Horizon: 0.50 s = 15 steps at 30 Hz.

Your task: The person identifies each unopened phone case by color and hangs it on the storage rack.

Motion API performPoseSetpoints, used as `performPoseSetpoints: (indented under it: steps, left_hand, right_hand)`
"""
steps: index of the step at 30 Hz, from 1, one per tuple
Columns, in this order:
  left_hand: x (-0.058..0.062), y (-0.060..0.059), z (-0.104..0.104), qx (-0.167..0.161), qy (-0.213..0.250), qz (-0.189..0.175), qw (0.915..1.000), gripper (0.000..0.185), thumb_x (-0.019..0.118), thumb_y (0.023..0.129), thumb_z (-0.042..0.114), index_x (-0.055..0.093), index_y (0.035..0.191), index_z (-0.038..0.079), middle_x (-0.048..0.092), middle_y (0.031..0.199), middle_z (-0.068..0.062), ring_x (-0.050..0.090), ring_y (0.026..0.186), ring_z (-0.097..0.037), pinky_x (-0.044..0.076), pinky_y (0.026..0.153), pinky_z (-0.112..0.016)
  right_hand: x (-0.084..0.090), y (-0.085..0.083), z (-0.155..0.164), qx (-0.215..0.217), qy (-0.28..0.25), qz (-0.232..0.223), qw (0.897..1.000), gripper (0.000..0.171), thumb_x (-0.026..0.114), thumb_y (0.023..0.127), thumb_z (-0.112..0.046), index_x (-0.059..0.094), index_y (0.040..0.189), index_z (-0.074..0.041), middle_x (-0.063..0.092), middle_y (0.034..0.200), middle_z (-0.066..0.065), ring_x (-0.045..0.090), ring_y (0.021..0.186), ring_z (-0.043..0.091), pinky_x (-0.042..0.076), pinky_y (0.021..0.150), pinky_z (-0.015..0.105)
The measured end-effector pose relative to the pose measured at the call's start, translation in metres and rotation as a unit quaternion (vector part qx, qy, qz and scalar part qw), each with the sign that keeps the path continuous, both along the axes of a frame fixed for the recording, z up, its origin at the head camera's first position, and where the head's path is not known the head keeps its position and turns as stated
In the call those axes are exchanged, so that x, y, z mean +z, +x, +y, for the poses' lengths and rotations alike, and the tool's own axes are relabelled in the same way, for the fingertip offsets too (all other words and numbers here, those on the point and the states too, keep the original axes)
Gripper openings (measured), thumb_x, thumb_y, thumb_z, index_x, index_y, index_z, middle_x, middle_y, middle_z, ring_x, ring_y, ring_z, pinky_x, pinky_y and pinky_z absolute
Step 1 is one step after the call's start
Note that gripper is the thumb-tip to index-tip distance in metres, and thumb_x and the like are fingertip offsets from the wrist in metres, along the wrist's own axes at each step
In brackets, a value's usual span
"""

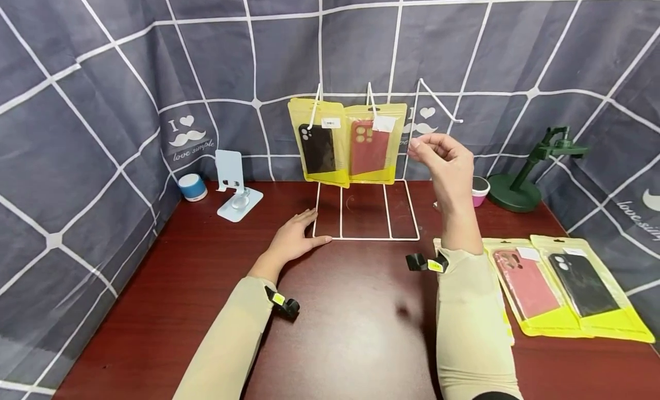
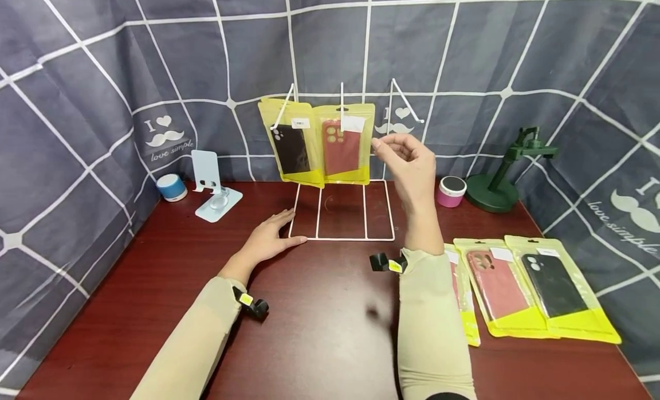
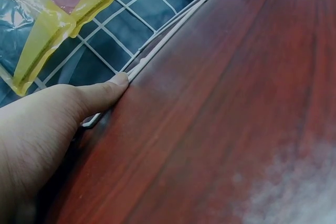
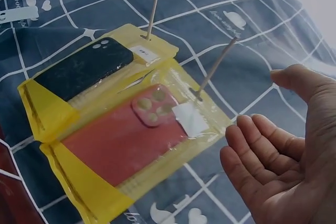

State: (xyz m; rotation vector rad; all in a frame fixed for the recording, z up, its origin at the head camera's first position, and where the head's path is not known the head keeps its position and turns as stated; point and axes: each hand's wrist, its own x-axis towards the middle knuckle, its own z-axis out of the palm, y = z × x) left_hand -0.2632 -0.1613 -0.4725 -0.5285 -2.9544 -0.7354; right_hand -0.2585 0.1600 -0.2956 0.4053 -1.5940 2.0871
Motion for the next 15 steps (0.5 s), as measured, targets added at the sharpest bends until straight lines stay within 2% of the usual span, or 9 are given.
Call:
performPoseSetpoints:
  steps: [5,8,11,15]
  left_hand:
    - [0.002,0.001,-0.003,0.001,0.001,-0.002,1.0,0.095,0.063,0.085,0.071,0.044,0.153,0.008,0.038,0.159,-0.006,0.031,0.149,-0.025,0.023,0.121,-0.041]
    - [0.002,0.001,-0.003,-0.002,0.0,0.001,1.0,0.095,0.063,0.085,0.071,0.044,0.153,0.007,0.038,0.159,-0.006,0.031,0.149,-0.024,0.023,0.121,-0.041]
    - [0.001,0.0,-0.003,-0.005,-0.001,0.003,1.0,0.095,0.064,0.085,0.071,0.044,0.152,0.007,0.039,0.159,-0.005,0.031,0.149,-0.024,0.022,0.121,-0.04]
    - [-0.001,-0.001,-0.001,-0.007,-0.004,0.005,1.0,0.095,0.063,0.085,0.071,0.045,0.152,0.007,0.039,0.159,-0.005,0.031,0.148,-0.022,0.022,0.121,-0.039]
  right_hand:
    - [-0.001,0.013,0.015,0.002,0.062,-0.016,0.998,0.019,0.08,0.087,-0.012,0.074,0.096,0.003,0.074,0.079,0.005,0.073,0.075,0.015,0.055,0.08,0.024]
    - [-0.008,0.02,0.031,-0.015,0.135,-0.04,0.99,0.022,0.08,0.088,-0.017,0.074,0.1,0.0,0.074,0.082,0.001,0.07,0.076,0.011,0.052,0.075,0.022]
    - [-0.021,0.028,0.055,-0.033,0.235,-0.072,0.969,0.025,0.079,0.09,-0.023,0.073,0.105,-0.003,0.073,0.085,-0.004,0.066,0.077,0.009,0.049,0.069,0.021]
    - [-0.045,0.039,0.093,-0.04,0.368,-0.11,0.923,0.025,0.076,0.092,-0.03,0.072,0.109,-0.011,0.072,0.091,-0.004,0.062,0.076,0.008,0.046,0.062,0.022]
